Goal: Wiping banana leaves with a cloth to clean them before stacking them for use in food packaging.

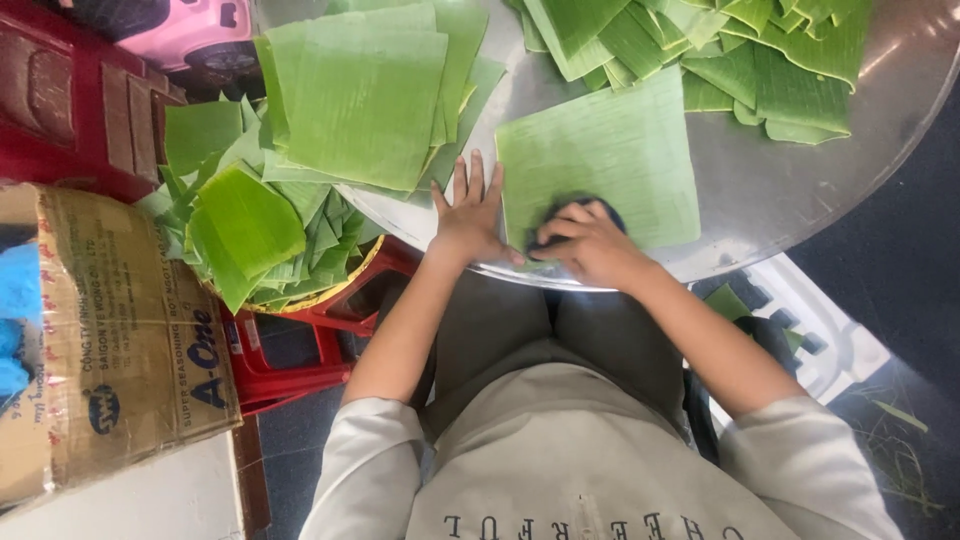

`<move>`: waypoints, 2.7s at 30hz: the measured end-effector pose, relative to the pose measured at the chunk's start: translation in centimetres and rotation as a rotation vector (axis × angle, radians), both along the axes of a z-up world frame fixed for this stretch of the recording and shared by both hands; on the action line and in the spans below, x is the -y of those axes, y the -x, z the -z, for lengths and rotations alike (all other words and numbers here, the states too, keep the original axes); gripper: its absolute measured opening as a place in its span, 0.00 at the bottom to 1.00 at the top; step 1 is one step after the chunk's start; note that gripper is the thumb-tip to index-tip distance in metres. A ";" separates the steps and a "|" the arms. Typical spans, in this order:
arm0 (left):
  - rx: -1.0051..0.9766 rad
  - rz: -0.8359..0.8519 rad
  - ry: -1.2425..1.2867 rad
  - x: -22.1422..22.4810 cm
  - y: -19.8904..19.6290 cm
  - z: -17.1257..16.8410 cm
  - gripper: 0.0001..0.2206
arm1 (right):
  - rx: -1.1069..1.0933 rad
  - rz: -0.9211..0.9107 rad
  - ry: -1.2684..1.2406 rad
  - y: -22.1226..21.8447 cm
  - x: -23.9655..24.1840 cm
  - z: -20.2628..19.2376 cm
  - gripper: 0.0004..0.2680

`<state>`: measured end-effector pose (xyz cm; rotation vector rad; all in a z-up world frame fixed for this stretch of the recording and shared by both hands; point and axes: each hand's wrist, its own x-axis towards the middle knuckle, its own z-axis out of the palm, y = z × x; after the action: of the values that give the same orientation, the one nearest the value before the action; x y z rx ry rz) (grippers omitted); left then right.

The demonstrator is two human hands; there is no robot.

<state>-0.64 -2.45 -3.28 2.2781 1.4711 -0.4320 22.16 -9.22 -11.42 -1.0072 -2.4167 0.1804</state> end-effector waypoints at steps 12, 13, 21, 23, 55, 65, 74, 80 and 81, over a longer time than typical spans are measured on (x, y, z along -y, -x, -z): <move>-0.029 0.032 0.001 -0.2 -0.5 -0.4 0.68 | 0.044 0.062 0.017 -0.9 1.8 1.2 0.10; -0.031 0.033 -0.002 -0.2 -0.6 -0.6 0.69 | 0.053 0.099 0.035 -1.8 1.9 0.9 0.10; -0.108 0.017 -0.009 0.1 -1.2 -1.7 0.69 | 0.197 0.175 0.016 2.5 2.1 -1.4 0.12; -0.100 0.003 0.002 -0.1 -1.2 -2.0 0.69 | 0.220 0.192 0.047 2.1 0.5 -1.1 0.15; -0.212 0.020 0.056 -0.7 -2.2 -0.9 0.69 | 0.284 0.147 0.097 3.2 -1.5 -2.5 0.12; -0.200 0.029 0.056 -0.9 -2.3 -1.5 0.72 | -0.257 0.478 0.441 0.4 -8.3 -5.6 0.15; -0.304 0.079 0.042 -0.6 -3.3 -2.5 0.69 | 0.435 0.634 0.089 2.7 -12.8 -0.2 0.20; -0.309 0.123 0.036 -1.0 -3.1 -1.9 0.67 | 0.346 0.589 0.073 1.1 -12.6 -0.2 0.12; -0.292 0.123 0.040 -0.8 -3.1 -2.2 0.68 | 0.387 0.621 0.095 1.4 -12.6 -0.1 0.15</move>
<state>2.45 -1.62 -1.06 2.3580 1.4410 -0.8545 20.80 3.40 -11.36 -1.9240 -2.2915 -0.1343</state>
